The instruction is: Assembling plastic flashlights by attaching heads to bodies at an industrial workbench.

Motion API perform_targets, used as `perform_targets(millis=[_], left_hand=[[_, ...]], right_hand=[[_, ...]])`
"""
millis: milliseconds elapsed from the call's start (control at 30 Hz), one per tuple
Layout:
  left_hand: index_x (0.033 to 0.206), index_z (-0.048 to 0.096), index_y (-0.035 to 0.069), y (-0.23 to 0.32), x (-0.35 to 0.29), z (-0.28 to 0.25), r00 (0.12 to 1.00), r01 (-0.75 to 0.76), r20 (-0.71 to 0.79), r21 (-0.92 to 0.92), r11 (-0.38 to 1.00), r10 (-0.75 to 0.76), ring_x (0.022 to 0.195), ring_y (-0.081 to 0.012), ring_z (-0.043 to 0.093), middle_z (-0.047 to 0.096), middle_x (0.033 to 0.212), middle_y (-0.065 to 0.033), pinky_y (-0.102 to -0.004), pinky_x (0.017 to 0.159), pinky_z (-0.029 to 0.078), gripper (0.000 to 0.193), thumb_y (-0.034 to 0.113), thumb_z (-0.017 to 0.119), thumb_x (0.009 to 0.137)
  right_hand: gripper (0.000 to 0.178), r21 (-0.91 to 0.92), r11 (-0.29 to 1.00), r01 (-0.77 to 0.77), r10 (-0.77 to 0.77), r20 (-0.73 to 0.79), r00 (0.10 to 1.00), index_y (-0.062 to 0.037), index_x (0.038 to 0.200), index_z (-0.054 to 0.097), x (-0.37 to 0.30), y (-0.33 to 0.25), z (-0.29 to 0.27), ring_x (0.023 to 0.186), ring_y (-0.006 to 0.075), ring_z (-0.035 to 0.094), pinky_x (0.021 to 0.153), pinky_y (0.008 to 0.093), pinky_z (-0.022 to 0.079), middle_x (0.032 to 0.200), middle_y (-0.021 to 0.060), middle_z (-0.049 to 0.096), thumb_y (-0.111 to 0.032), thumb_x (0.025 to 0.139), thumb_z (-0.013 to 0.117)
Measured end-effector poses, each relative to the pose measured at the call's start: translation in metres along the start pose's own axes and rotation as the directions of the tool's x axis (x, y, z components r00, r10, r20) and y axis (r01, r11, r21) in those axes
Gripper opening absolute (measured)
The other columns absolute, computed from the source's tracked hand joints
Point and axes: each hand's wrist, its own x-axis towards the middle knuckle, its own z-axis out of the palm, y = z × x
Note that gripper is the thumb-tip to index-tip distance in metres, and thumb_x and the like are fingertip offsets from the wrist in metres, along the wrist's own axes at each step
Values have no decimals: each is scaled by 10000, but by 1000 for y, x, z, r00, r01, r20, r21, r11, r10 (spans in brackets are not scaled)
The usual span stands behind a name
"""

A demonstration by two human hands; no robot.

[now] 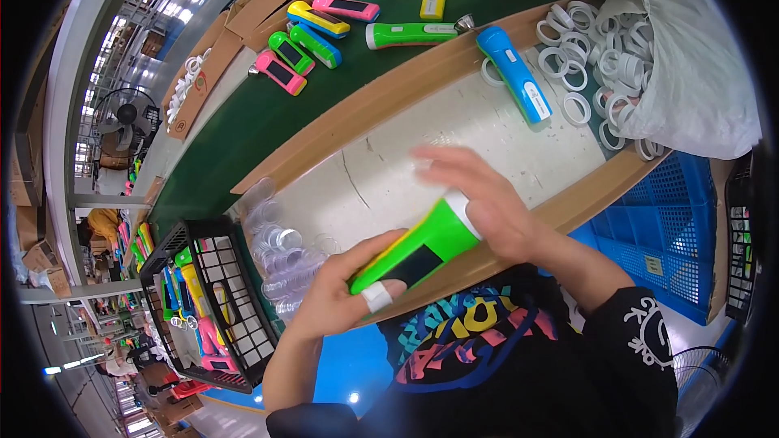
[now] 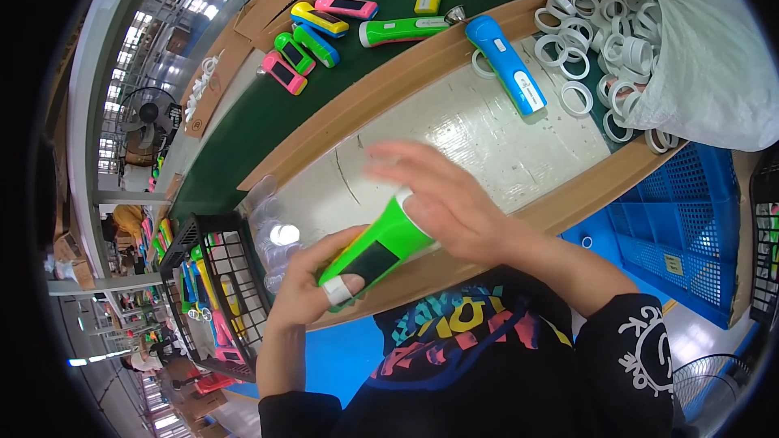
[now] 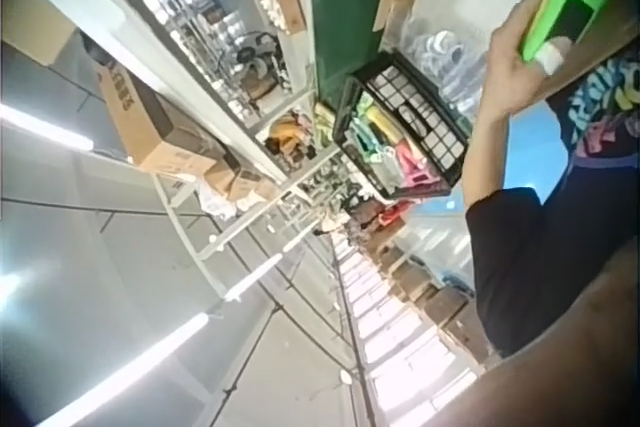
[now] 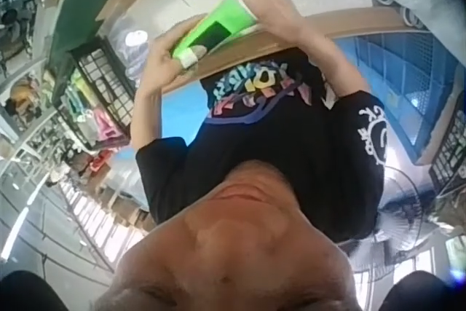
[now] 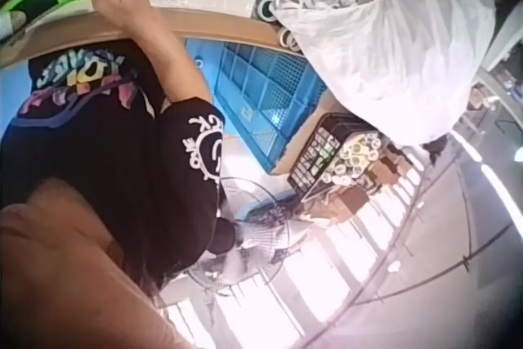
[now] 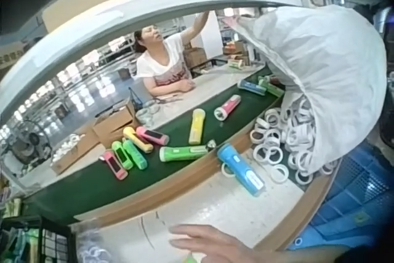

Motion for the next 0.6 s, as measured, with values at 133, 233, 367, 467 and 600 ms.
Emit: perform_targets(millis=[133, 233, 367, 467, 600], left_hand=[[1268, 474, 43, -2, 20, 14, 964, -132, -95, 635, 761, 247, 747, -295, 630, 612, 1008, -131, -347, 599, 513, 616, 88, 703, 697], [1272, 471, 54, -30, 26, 18, 952, -111, -113, 741, 663, 286, 718, -275, 622, 603, 1024, -122, -341, 570, 505, 627, 109, 707, 693], [1280, 468, 53, -39, 20, 21, 918, -157, -278, 398, 904, 282, 749, -213, 626, 602, 1025, -138, -295, 600, 501, 588, 112, 696, 742], [1328, 394, 55, -33, 11, 34, 940, 204, -18, -771, 603, -341, 700, -232, 622, 604, 1020, -168, -339, 574, 517, 535, 172, 613, 854], [1245, 420, 0, -54, 3, 68, 962, 237, 237, -971, -14, -138, 720, -239, 616, 584, 1038, -181, -340, 607, 517, 573, 441, 508, 891]], right_hand=[[424, 493, 690, -530, 623, -31, 782, -6, 935, 616, 25, 24, 7, 858, 192, 559, 828, 312, 428, 908, 100, 605, -355, 932, 376], [409, 460, 690, -559, 617, 31, 787, -22, 945, 620, 34, 38, 4, 884, 180, 560, 838, 303, 431, 910, 94, 607, -351, 947, 378], [419, 636, 580, -509, 605, 82, 792, -31, 1097, 554, 35, 11, -3, 1036, 196, 540, 916, 342, 420, 1089, 124, 584, -373, 964, 353], [433, 699, 602, -387, 468, 84, 880, -54, 1250, 422, 18, 14, -1, 1148, 242, 494, 978, 380, 393, 1254, 156, 483, -362, 946, 416], [501, 870, 431, -240, 421, 41, 906, -65, 1229, 385, 13, 9, 20, 1129, 326, 500, 990, 474, 396, 1126, 173, 515, -328, 854, 586]])
